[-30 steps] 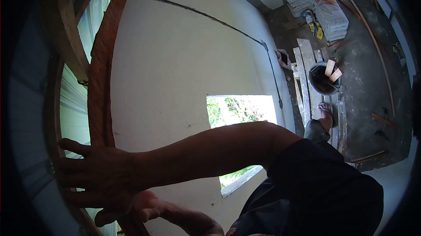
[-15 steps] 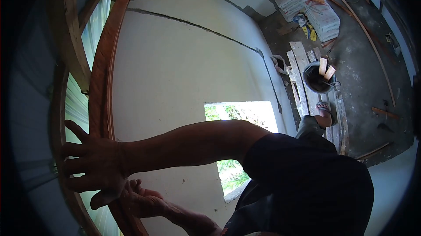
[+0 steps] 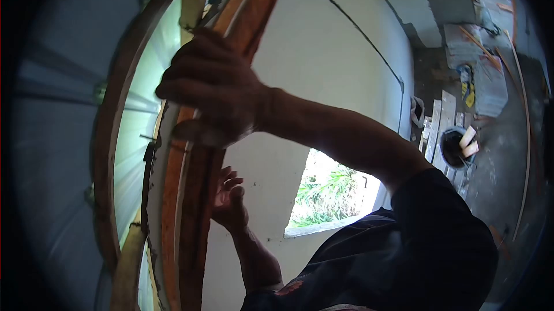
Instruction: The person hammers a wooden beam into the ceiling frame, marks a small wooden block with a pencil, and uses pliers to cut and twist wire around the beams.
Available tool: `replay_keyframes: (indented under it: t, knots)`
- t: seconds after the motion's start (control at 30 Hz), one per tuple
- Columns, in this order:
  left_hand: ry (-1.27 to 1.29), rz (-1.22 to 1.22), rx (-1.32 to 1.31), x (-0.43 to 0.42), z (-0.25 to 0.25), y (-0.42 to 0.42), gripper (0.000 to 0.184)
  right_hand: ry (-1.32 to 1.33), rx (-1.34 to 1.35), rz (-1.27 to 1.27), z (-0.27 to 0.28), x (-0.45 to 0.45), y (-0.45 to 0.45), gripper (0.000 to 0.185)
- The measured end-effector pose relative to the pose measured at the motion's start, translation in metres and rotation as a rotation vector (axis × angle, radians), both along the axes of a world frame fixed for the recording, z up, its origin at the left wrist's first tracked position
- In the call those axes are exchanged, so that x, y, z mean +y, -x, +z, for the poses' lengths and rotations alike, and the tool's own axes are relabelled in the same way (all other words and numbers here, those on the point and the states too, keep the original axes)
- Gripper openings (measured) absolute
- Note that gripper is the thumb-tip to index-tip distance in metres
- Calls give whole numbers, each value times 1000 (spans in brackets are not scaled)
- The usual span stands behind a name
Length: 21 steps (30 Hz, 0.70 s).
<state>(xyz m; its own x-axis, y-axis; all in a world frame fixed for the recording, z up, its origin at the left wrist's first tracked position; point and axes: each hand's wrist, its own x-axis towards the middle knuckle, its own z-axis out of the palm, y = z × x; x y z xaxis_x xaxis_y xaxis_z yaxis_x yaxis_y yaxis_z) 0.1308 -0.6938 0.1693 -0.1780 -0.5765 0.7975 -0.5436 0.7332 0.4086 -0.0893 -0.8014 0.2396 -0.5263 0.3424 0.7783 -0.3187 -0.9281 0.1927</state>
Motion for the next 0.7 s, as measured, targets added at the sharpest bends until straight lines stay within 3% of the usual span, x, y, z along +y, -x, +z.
replay_keyframes:
  t: [0.17,0.27,0.37,0.47,0.5,0.7]
  knots:
    - [-341,217,55,41,-26,-33,36,-45,41,-132,-6,-2,3,35]
    - [-546,374,-64,58,-61,-62,34,-76,-12,-85,-16,18,3,30]
    - [-769,495,-204,78,-99,-72,31,-101,-46,-32,-33,35,-2,41]
    - [-912,435,-310,87,-143,-87,33,-85,-115,2,-19,26,-18,53]
    - [-1011,406,-301,89,-157,-94,33,-112,-77,-61,-6,24,-22,66]
    - [-1083,206,-482,75,-213,-97,39,-104,-47,-71,-9,22,-23,68]
